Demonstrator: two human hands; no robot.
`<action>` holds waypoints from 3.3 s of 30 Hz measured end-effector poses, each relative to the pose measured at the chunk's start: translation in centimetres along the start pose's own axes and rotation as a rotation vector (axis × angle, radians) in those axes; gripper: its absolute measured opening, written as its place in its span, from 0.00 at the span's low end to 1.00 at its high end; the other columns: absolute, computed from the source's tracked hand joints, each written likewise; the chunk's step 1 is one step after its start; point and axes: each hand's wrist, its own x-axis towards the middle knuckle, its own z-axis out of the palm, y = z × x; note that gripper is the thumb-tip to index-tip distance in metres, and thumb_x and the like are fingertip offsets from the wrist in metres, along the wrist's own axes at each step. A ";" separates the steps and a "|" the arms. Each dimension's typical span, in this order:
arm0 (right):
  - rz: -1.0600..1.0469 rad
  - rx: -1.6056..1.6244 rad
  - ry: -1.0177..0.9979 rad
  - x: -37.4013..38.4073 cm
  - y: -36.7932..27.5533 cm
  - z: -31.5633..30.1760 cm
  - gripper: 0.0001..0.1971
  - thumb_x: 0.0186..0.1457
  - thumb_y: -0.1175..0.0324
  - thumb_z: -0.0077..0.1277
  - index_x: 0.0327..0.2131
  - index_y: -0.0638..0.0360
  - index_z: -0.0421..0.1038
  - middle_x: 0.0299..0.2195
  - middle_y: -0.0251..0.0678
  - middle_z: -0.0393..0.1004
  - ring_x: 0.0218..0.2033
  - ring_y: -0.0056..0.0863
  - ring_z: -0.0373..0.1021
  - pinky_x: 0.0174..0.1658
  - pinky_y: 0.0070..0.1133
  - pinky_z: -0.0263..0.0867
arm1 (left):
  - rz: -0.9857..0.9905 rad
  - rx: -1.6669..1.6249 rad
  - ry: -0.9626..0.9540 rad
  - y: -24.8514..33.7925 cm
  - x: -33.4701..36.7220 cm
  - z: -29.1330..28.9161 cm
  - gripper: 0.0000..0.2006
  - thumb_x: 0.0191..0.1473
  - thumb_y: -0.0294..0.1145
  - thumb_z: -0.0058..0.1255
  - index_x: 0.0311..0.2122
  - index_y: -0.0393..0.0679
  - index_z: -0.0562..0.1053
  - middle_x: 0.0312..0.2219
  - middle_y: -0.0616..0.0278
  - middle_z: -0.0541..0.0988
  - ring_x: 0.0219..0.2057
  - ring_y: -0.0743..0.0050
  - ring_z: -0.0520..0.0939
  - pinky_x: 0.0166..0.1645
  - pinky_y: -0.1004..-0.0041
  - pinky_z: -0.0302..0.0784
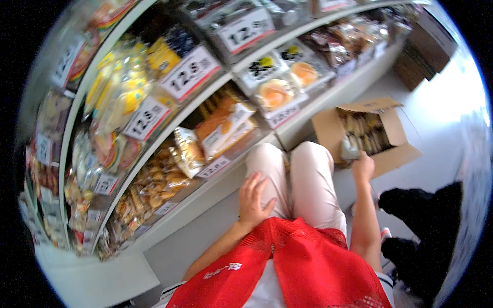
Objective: The person is restocking a bakery display shelf with packaged bread and pastries. They pick up items from a cardboard box on the floor, wipe the packaging with a cloth, and place them onto the shelf. The person also adjusts existing items on the shelf to ensure they are neatly arranged.
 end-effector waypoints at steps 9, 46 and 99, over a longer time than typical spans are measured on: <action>0.041 1.350 -0.317 -3.6 -7.9 -12.3 0.12 0.58 0.71 0.46 0.43 0.64 0.72 0.38 0.34 0.75 0.38 0.21 0.71 0.43 0.20 0.67 | -0.201 -0.395 -0.015 1.8 1.3 -1.8 0.27 0.48 0.37 0.58 0.54 0.42 0.66 0.58 0.55 0.62 0.61 0.56 0.61 0.64 0.56 0.53; -0.249 1.063 -1.225 -12.2 -19.8 -10.5 0.29 0.54 0.70 0.56 0.59 0.60 0.59 0.43 0.30 0.71 0.40 0.18 0.68 0.42 0.17 0.66 | -0.766 -1.272 0.264 3.5 6.7 -8.8 0.10 0.59 0.29 0.48 0.44 0.39 0.64 0.34 0.65 0.77 0.33 0.83 0.78 0.36 0.80 0.75; -0.105 1.166 -0.667 -8.5 -19.0 -14.0 0.22 0.47 0.80 0.54 0.49 0.68 0.69 0.39 0.35 0.75 0.39 0.20 0.70 0.44 0.19 0.66 | -0.613 -0.980 -0.130 1.4 7.2 -16.6 0.23 0.43 0.19 0.63 0.47 0.38 0.69 0.38 0.64 0.76 0.35 0.84 0.76 0.42 0.80 0.74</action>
